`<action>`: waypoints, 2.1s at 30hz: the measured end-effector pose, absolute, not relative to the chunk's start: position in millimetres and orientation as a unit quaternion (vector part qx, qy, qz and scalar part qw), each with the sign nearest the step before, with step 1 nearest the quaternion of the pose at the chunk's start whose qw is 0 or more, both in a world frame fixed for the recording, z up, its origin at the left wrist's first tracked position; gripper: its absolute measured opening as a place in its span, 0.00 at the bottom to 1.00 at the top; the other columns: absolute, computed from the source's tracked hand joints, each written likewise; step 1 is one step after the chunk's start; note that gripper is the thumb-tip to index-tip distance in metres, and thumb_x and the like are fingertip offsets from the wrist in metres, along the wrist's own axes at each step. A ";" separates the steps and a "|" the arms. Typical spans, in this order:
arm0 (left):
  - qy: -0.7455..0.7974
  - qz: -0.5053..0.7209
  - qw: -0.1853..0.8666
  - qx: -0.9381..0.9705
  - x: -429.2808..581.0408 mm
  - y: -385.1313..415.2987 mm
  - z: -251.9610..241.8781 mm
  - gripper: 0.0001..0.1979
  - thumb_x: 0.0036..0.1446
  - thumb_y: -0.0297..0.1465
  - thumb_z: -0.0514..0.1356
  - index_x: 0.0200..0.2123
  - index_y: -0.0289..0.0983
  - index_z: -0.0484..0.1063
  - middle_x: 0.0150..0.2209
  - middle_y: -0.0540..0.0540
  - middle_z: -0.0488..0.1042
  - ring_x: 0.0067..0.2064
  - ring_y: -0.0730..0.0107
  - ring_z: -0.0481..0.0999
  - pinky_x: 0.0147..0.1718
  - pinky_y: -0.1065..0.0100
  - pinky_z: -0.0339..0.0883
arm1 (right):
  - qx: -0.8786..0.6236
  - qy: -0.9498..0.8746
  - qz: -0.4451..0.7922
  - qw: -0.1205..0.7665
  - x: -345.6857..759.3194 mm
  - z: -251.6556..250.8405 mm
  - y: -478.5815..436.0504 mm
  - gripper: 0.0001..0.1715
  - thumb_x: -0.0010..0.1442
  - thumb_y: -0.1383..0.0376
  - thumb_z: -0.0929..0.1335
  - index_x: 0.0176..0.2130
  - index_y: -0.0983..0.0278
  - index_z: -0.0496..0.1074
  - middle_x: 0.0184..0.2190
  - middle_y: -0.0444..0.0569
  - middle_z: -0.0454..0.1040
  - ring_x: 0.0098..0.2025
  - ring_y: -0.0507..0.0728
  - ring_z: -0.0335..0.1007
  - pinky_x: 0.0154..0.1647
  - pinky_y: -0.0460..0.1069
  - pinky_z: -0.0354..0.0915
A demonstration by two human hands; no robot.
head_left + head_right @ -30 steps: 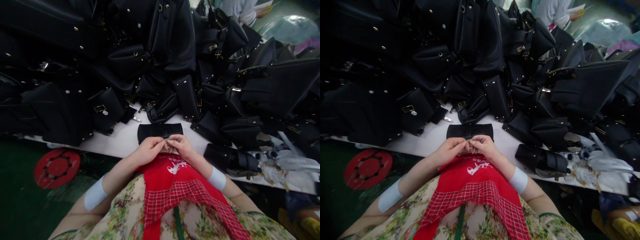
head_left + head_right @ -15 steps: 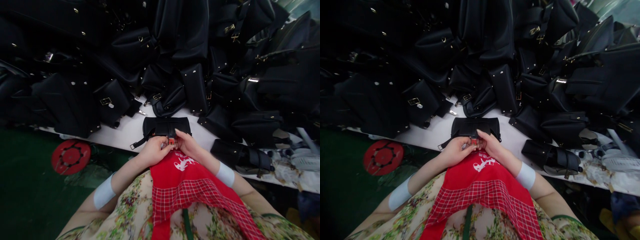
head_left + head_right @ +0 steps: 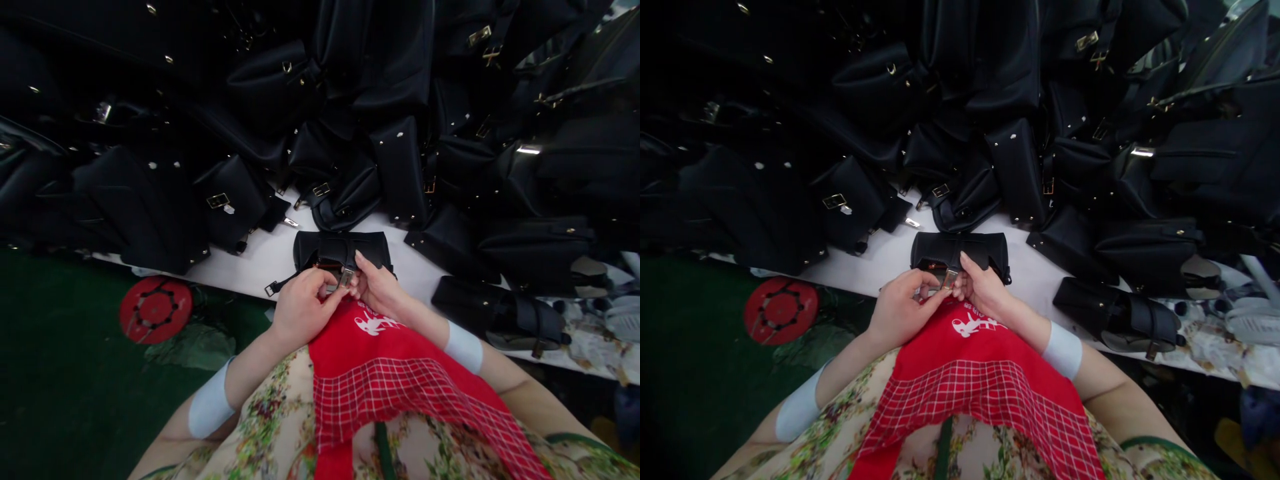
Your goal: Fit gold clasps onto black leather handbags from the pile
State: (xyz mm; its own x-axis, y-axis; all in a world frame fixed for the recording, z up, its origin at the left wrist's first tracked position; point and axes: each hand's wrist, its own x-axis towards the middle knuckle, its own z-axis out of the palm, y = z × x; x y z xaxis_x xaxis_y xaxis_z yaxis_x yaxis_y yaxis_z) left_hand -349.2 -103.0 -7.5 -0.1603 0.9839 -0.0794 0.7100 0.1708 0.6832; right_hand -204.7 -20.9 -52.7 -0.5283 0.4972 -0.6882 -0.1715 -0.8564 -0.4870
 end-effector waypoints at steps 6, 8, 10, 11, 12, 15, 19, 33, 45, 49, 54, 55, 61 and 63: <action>0.726 0.260 0.239 0.590 -351.2 -106.2 -15.0 0.04 0.57 0.32 0.61 0.33 0.38 0.71 0.26 0.51 0.68 0.30 0.69 0.70 0.31 0.68 0.63 | -0.410 -0.157 0.879 0.188 -203.9 -54.6 -20.7 0.22 0.57 0.50 0.70 0.27 0.66 0.71 0.17 0.45 0.72 0.18 0.50 0.68 0.19 0.43 0.66; 0.727 0.269 0.245 0.582 -351.3 -105.9 -16.1 0.04 0.57 0.31 0.61 0.35 0.38 0.71 0.27 0.51 0.70 0.31 0.69 0.71 0.32 0.68 0.64 | -0.409 -0.156 0.880 0.185 -203.8 -54.3 -20.0 0.22 0.57 0.50 0.70 0.26 0.66 0.71 0.18 0.45 0.72 0.18 0.50 0.68 0.20 0.43 0.66; 0.726 0.281 0.259 0.572 -351.1 -104.4 -16.3 0.05 0.57 0.32 0.61 0.37 0.38 0.71 0.29 0.50 0.71 0.32 0.69 0.71 0.34 0.67 0.65 | -0.413 -0.152 0.880 0.178 -204.0 -53.9 -19.3 0.24 0.57 0.49 0.70 0.25 0.66 0.71 0.17 0.45 0.72 0.18 0.50 0.68 0.19 0.43 0.66; 0.724 0.288 0.270 0.565 -351.0 -103.4 -16.3 0.05 0.57 0.32 0.61 0.37 0.38 0.71 0.29 0.50 0.71 0.33 0.68 0.72 0.34 0.67 0.66 | -0.416 -0.151 0.880 0.174 -204.2 -53.8 -19.0 0.24 0.57 0.49 0.69 0.25 0.66 0.71 0.17 0.45 0.71 0.18 0.49 0.68 0.19 0.43 0.66; 0.722 0.296 0.284 0.558 -350.9 -102.2 -16.3 0.05 0.57 0.32 0.61 0.37 0.38 0.72 0.29 0.50 0.72 0.33 0.68 0.72 0.35 0.67 0.66 | -0.419 -0.150 0.879 0.170 -204.3 -53.7 -18.8 0.24 0.57 0.49 0.69 0.24 0.66 0.71 0.17 0.45 0.71 0.18 0.50 0.68 0.19 0.43 0.66; 0.712 0.322 0.331 0.529 -350.7 -98.4 -17.0 0.04 0.57 0.32 0.61 0.35 0.38 0.73 0.31 0.49 0.74 0.34 0.68 0.73 0.36 0.67 0.68 | -0.423 -0.157 0.876 0.168 -204.3 -54.0 -18.7 0.24 0.57 0.49 0.70 0.24 0.66 0.71 0.16 0.44 0.71 0.18 0.50 0.68 0.18 0.43 0.66; 0.711 0.344 0.396 0.469 -351.5 -94.3 -20.3 0.04 0.55 0.32 0.62 0.34 0.38 0.74 0.33 0.48 0.76 0.34 0.68 0.75 0.36 0.66 0.69 | -0.419 -0.189 0.871 0.172 -203.4 -55.8 -19.4 0.25 0.55 0.48 0.70 0.22 0.66 0.70 0.15 0.45 0.71 0.17 0.50 0.67 0.16 0.43 0.65; 0.706 0.357 0.475 0.385 -355.2 -89.9 -27.1 0.08 0.52 0.35 0.65 0.28 0.36 0.76 0.28 0.49 0.78 0.30 0.69 0.75 0.31 0.69 0.69 | -0.430 -0.219 0.857 0.182 -203.7 -56.7 -20.2 0.25 0.53 0.48 0.72 0.22 0.67 0.71 0.13 0.45 0.70 0.16 0.50 0.68 0.15 0.42 0.64; 0.684 0.308 0.335 0.570 -353.4 -89.7 -19.0 0.05 0.59 0.30 0.58 0.30 0.38 0.70 0.30 0.48 0.73 0.35 0.67 0.73 0.39 0.66 0.67 | -0.449 -0.215 0.849 0.178 -203.7 -55.8 -20.9 0.25 0.50 0.48 0.73 0.21 0.65 0.69 0.14 0.43 0.70 0.15 0.50 0.67 0.14 0.41 0.64; 0.687 0.298 0.314 0.584 -355.4 -86.2 -18.1 0.06 0.57 0.29 0.61 0.40 0.38 0.72 0.32 0.49 0.72 0.32 0.70 0.71 0.35 0.68 0.67 | -0.445 -0.253 0.838 0.190 -202.6 -60.5 -23.1 0.27 0.48 0.45 0.73 0.20 0.66 0.69 0.13 0.43 0.69 0.14 0.50 0.66 0.13 0.41 0.63; 0.658 0.255 0.352 0.614 -359.1 -81.3 -20.9 0.04 0.58 0.29 0.60 0.37 0.38 0.74 0.34 0.47 0.73 0.33 0.69 0.71 0.33 0.68 0.66 | -0.437 -0.343 0.811 0.185 -198.5 -70.4 -25.3 0.31 0.54 0.43 0.68 0.19 0.66 0.70 0.13 0.45 0.69 0.14 0.49 0.66 0.15 0.42 0.64; 0.658 0.250 0.359 0.613 -359.6 -80.8 -21.5 0.04 0.58 0.30 0.60 0.36 0.38 0.75 0.33 0.47 0.74 0.33 0.69 0.72 0.33 0.68 0.66 | -0.438 -0.358 0.805 0.179 -197.6 -71.6 -25.3 0.32 0.55 0.43 0.67 0.18 0.66 0.70 0.13 0.45 0.69 0.14 0.49 0.65 0.15 0.42 0.64; 0.682 0.241 0.375 0.580 -359.0 -76.7 -23.6 0.03 0.55 0.30 0.63 0.30 0.39 0.76 0.30 0.49 0.75 0.32 0.69 0.74 0.34 0.68 0.66 | -0.453 -0.396 0.785 0.150 -194.1 -72.4 -23.9 0.33 0.55 0.41 0.66 0.18 0.66 0.70 0.13 0.47 0.70 0.15 0.50 0.66 0.17 0.43 0.64; 0.688 0.236 0.371 0.577 -358.0 -75.0 -24.5 0.03 0.54 0.29 0.63 0.28 0.39 0.76 0.30 0.49 0.76 0.33 0.68 0.74 0.35 0.67 0.66 | -0.455 -0.394 0.784 0.149 -193.8 -72.1 -23.6 0.34 0.55 0.41 0.66 0.17 0.67 0.70 0.13 0.47 0.70 0.14 0.50 0.66 0.17 0.43 0.64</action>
